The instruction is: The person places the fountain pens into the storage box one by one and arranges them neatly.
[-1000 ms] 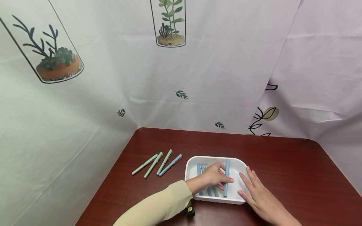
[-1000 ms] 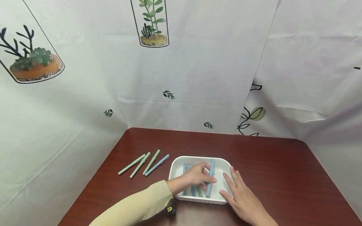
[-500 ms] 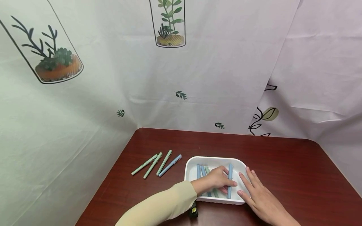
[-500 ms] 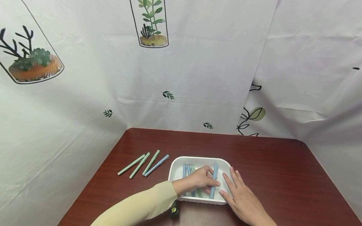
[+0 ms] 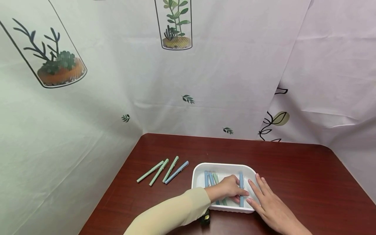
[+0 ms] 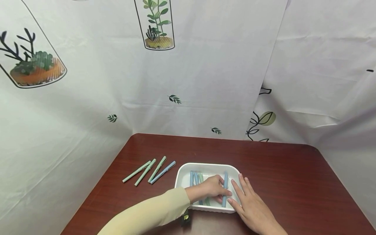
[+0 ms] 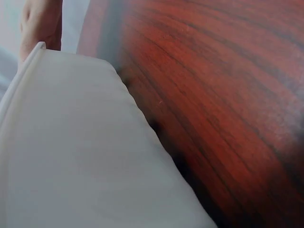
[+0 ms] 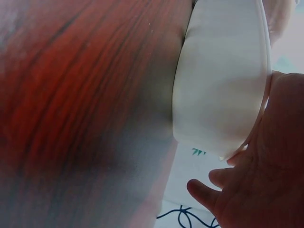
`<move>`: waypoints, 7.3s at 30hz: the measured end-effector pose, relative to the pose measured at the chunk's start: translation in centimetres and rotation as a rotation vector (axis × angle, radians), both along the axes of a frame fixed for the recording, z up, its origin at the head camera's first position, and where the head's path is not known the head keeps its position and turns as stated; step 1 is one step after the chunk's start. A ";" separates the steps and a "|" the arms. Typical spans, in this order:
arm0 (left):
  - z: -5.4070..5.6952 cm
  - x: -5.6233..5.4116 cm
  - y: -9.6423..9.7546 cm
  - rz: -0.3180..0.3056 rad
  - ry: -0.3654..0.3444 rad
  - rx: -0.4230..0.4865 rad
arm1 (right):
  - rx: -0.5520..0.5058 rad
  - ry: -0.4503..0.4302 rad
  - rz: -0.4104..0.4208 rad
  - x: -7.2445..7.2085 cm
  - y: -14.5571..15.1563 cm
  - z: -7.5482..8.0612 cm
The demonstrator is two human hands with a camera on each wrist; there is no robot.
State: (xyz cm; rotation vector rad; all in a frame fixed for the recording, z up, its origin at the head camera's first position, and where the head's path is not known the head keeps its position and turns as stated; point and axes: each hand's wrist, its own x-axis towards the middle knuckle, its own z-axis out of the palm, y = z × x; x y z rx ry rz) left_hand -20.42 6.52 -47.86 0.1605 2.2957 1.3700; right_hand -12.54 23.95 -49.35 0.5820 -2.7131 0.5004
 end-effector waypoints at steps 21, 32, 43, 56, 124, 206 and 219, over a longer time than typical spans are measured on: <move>0.0 -0.3 0.6 0.019 -0.041 -0.067 | -0.018 -0.039 0.002 0.0 0.0 0.0; 2.4 -0.1 -1.2 -0.052 0.080 -0.257 | -0.006 -0.104 -0.024 0.0 0.0 0.5; 4.8 -0.4 -4.4 -0.109 0.136 -0.316 | -0.001 -0.048 -0.019 -0.1 0.0 -0.1; 6.8 -1.0 -9.0 -0.148 0.202 -0.188 | -0.015 -0.087 -0.028 0.0 -0.2 0.3; 0.9 -6.2 -21.3 0.007 0.401 -0.565 | -0.020 -0.022 -0.005 0.0 -0.1 -0.3; 4.9 -1.7 -15.0 -0.006 0.074 0.208 | -0.021 -0.085 -0.044 0.1 -0.5 0.2; 4.8 -1.4 -13.2 -0.011 0.048 0.234 | -0.022 -0.010 -0.026 0.1 -0.5 -0.1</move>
